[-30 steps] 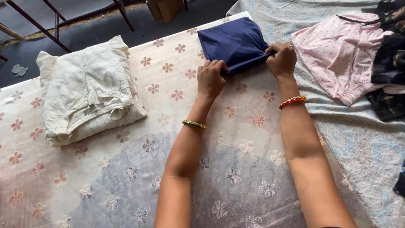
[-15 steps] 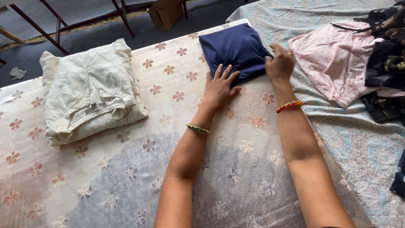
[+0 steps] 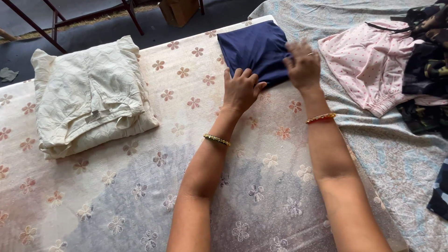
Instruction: Folding various garments on a table.
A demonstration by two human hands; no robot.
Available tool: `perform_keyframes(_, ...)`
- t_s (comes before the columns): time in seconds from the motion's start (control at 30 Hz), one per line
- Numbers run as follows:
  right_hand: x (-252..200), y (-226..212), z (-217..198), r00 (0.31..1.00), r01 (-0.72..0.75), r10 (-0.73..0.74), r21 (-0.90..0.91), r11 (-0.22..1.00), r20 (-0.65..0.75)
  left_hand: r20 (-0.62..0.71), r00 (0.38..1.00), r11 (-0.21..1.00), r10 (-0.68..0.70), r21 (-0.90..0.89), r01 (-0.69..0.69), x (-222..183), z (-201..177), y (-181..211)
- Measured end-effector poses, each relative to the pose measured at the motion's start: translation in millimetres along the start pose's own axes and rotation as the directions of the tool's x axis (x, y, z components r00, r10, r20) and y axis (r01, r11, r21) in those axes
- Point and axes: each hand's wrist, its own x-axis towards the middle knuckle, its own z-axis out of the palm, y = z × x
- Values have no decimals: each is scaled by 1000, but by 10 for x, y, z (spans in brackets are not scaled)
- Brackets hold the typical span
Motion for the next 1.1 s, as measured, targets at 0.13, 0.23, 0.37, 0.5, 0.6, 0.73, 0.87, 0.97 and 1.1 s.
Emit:
perform_keyframes(0.13,19,-169,-74,984,-23,28,-34,999,177,23,998,998,-57,-30,58,18,23,-83)
perform_keyframes(0.23,24,-170,25,984,48,-43,-29,998,172,-24,995,992,-99,-82,97,17,57,-113)
perform_keyframes(0.37,-15,-251,74,920,103,-81,-36,994,384,-96,994,999,-44,28,47,31,235,-143)
perform_keyframes(0.5,-25,-293,9,935,95,-68,-60,994,349,-100,989,994,-110,7,111,17,199,-123)
perform_keyframes(0.6,-70,-248,163,909,122,-103,-20,992,403,-61,997,999,-52,3,53,22,244,-118)
perform_keyframes(0.73,-94,-256,237,858,122,-96,-18,992,505,249,957,989,-150,50,142,0,242,-102)
perform_keyframes(0.87,-104,-330,192,868,106,-73,-39,994,492,232,965,991,-124,-12,131,-9,349,-111)
perform_keyframes(0.97,-133,-397,123,894,107,-68,-65,992,444,267,952,988,-148,-9,156,-32,274,-71)
perform_keyframes(1.1,-304,-501,-49,944,90,-24,-188,978,328,213,965,988,-152,7,154,-130,208,-43)
